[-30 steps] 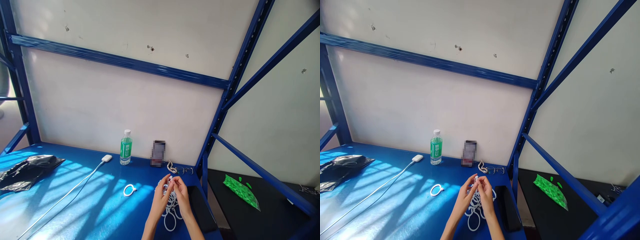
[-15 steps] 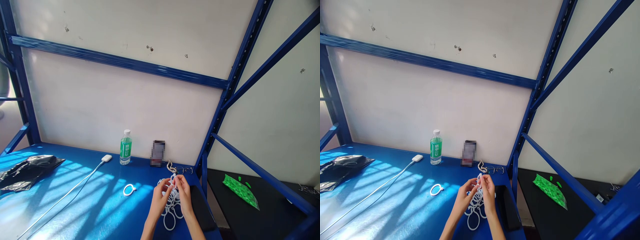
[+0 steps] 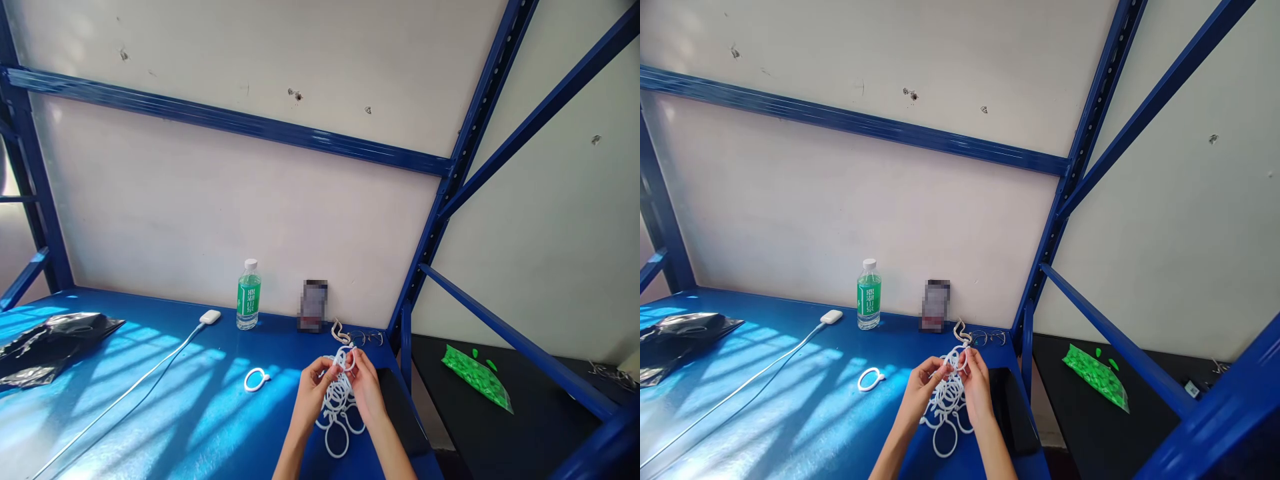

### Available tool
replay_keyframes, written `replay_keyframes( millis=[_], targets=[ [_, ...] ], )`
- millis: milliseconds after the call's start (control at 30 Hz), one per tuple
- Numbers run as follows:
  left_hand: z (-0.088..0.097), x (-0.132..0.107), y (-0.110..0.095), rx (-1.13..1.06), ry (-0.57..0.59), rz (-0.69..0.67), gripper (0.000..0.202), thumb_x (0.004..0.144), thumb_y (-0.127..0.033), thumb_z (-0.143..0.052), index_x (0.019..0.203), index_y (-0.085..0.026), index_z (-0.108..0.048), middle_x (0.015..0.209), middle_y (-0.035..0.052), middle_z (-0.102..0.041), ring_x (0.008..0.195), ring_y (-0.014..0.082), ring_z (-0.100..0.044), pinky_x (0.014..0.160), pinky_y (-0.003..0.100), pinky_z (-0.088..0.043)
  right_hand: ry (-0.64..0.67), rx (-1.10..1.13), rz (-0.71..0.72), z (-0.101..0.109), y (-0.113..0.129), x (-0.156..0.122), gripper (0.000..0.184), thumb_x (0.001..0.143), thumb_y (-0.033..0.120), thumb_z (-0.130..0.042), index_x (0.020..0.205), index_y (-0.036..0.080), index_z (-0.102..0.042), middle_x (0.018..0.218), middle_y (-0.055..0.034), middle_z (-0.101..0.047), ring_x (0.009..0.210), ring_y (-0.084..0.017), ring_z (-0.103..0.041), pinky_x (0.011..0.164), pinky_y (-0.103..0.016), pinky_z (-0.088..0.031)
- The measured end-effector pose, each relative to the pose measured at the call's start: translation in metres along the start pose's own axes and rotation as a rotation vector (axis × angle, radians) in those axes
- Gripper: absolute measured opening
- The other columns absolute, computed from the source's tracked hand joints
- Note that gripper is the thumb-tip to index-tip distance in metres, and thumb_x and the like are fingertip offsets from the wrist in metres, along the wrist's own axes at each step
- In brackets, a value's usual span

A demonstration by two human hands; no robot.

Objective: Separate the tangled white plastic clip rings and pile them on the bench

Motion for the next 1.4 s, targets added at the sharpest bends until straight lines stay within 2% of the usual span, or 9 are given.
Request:
replay_keyframes(
  millis=[133, 267, 467, 600, 733, 900, 1133, 1333, 1400],
  targets=[
    [0.009, 0.0, 0.001, -0.1, -0.079, 0.013, 0.035, 0.077, -0.052, -0.063, 0.078, -0.017, -0.065, 0.079, 0.0047, -0.069, 0.077, 0.0173, -0.061, 0.074, 0.027, -0.048, -0.025, 0.028, -0.08, 0.006, -0.014, 0.006, 0.03, 0.065, 0.047, -0.078, 0.072, 0.021, -0.064, 0.067, -0.0008, -0.059, 0.06, -0.017, -0.056, 0.053, -0.029, -0.045],
    [0.015, -0.001, 0.004, -0.133, -0.125, 0.04, 0.036, 0.077, -0.054, -0.062, 0.079, -0.018, -0.064, 0.081, 0.0047, -0.068, 0.079, 0.0171, -0.062, 0.075, 0.027, -0.048, -0.035, -0.001, -0.043, 0.007, -0.007, 0.005, 0.031, 0.066, 0.047, -0.078, 0.068, 0.021, -0.062, 0.063, 0.0005, -0.055, 0.054, -0.014, -0.049, 0.049, -0.027, -0.042],
    [0.004, 0.001, 0.012, 0.185, -0.034, 0.049, 0.044, 0.074, -0.059, -0.06, 0.073, -0.016, -0.068, 0.073, 0.0066, -0.07, 0.069, 0.0196, -0.063, 0.064, 0.029, -0.049, -0.029, -0.164, 0.149, -0.001, 0.019, -0.004, 0.03, 0.078, 0.051, -0.067, 0.073, 0.023, -0.058, 0.07, 0.001, -0.052, 0.063, -0.014, -0.049, 0.06, -0.026, -0.044],
    [0.001, -0.001, 0.01, 0.398, -0.06, -0.095, 0.036, 0.08, -0.05, -0.057, 0.084, -0.018, -0.072, 0.088, 0.0108, -0.072, 0.081, 0.0247, -0.065, 0.067, 0.034, -0.052, 0.029, -0.16, 0.165, -0.011, 0.021, -0.007, 0.03, 0.082, 0.051, -0.063, 0.076, 0.022, -0.058, 0.073, 0.0004, -0.053, 0.068, -0.015, -0.05, 0.064, -0.026, -0.045],
    [-0.003, -0.005, 0.004, 0.449, -0.034, -0.146, 0.03, 0.078, -0.042, -0.061, 0.098, -0.021, -0.071, 0.102, 0.0117, -0.07, 0.095, 0.0273, -0.064, 0.076, 0.039, -0.053, 0.067, -0.174, 0.183, -0.015, 0.023, -0.009, 0.03, 0.084, 0.051, -0.062, 0.077, 0.022, -0.057, 0.073, -0.0002, -0.055, 0.069, -0.016, -0.053, 0.067, -0.028, -0.045],
    [0.0, -0.004, 0.001, 0.315, -0.05, -0.069, 0.054, 0.074, -0.04, -0.066, 0.125, -0.022, -0.057, 0.112, 0.0101, -0.068, 0.102, 0.0256, -0.063, 0.08, 0.037, -0.054, 0.104, -0.193, 0.165, -0.019, 0.02, -0.01, 0.031, 0.082, 0.051, -0.064, 0.077, 0.021, -0.057, 0.071, -0.0006, -0.057, 0.069, -0.017, -0.056, 0.066, -0.029, -0.047],
    [0.006, -0.003, -0.004, 0.222, -0.079, -0.06, 0.045, 0.074, -0.045, -0.066, 0.11, -0.018, -0.062, 0.099, 0.0093, -0.07, 0.09, 0.0226, -0.065, 0.077, 0.033, -0.053, 0.175, -0.19, 0.107, -0.024, 0.009, -0.011, 0.029, 0.081, 0.048, -0.066, 0.077, 0.021, -0.057, 0.073, 0.0001, -0.06, 0.07, -0.016, -0.058, 0.068, -0.026, -0.046],
    [0.002, -0.006, -0.012, 0.219, -0.052, -0.046, 0.034, 0.075, -0.046, -0.064, 0.093, -0.017, -0.061, 0.075, 0.0012, -0.062, 0.069, 0.0154, -0.057, 0.065, 0.027, -0.048, 0.159, -0.185, 0.091, -0.02, 0.007, -0.009, 0.031, 0.08, 0.046, -0.069, 0.098, 0.022, -0.061, 0.083, -0.0009, -0.062, 0.073, -0.016, -0.058, 0.069, -0.026, -0.046],
    [0.001, -0.006, -0.011, 0.205, -0.034, -0.044, 0.031, 0.075, -0.044, -0.064, 0.089, -0.017, -0.059, 0.068, -0.0015, -0.058, 0.063, 0.0132, -0.053, 0.06, 0.024, -0.044, 0.188, -0.2, 0.065, -0.022, 0.006, -0.01, 0.031, 0.081, 0.047, -0.067, 0.097, 0.021, -0.063, 0.081, -0.0011, -0.062, 0.07, -0.015, -0.057, 0.066, -0.026, -0.045]
  ],
)
Point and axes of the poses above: each hand's wrist, its own x-axis towards the middle knuckle, its own z-axis out of the back of the hand, y = z × x, the point moved 7 cm from there along x, towards the middle knuckle
